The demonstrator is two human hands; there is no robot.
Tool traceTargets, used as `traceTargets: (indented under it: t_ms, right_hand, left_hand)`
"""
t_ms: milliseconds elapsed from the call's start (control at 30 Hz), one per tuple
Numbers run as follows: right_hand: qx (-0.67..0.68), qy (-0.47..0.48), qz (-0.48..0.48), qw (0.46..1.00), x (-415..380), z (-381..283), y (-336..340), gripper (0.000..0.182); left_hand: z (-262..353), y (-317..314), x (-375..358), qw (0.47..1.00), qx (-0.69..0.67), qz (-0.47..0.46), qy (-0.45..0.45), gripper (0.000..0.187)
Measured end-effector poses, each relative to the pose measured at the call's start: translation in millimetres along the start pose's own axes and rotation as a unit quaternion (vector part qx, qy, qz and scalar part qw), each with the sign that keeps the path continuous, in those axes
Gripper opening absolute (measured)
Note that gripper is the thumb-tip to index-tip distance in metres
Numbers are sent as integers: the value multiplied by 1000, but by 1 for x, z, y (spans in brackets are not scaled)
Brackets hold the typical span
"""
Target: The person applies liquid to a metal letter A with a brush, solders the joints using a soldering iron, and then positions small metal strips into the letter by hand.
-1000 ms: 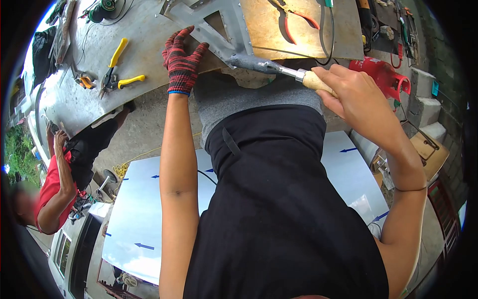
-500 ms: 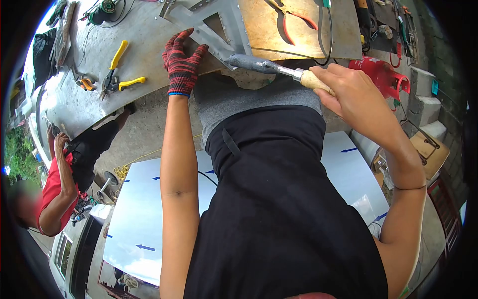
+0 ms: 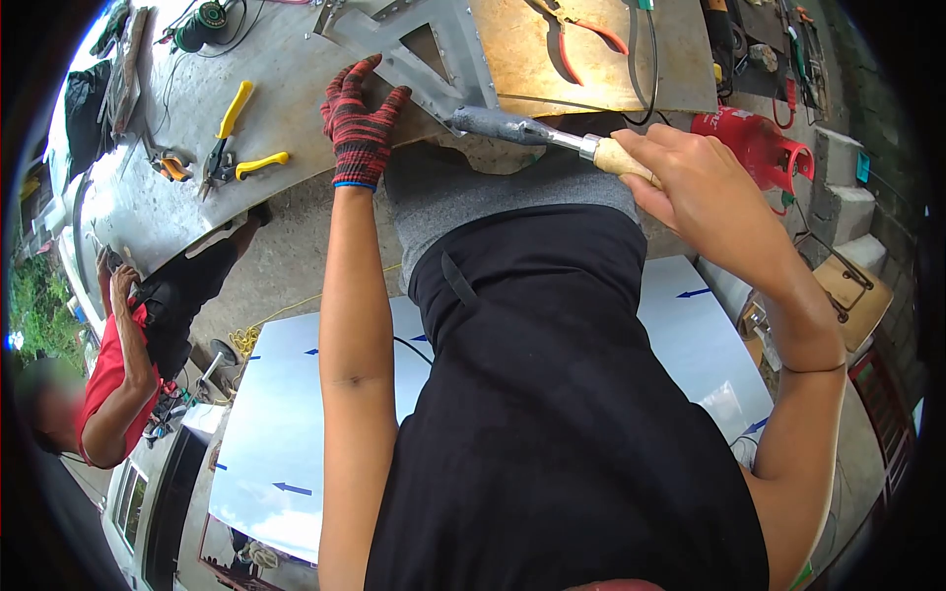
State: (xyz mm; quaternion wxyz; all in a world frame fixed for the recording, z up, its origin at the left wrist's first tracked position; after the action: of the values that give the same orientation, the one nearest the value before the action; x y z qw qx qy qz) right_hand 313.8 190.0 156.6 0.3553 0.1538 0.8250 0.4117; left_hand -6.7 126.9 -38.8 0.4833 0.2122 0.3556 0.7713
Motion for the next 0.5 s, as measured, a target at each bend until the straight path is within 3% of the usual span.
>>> traceTargets:
  t_ms: [500]
  right_hand:
    - [57, 0, 22, 998, 8, 8, 4, 29]
  left_hand:
    - [3, 1, -1, 1000, 2, 6, -15, 65]
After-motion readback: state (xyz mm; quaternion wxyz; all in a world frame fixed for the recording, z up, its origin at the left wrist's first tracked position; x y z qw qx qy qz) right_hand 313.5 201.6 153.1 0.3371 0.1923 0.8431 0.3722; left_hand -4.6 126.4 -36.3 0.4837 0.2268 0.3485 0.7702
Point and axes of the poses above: each hand's wrist, its own x-axis towards the middle knuckle, its own y-axis out of the back of the hand, z = x × y, the point moved 9 cm from there along x, towards the middle knuckle, and after that the axes turned 4 degrees about -y, right-handed, at the moved point
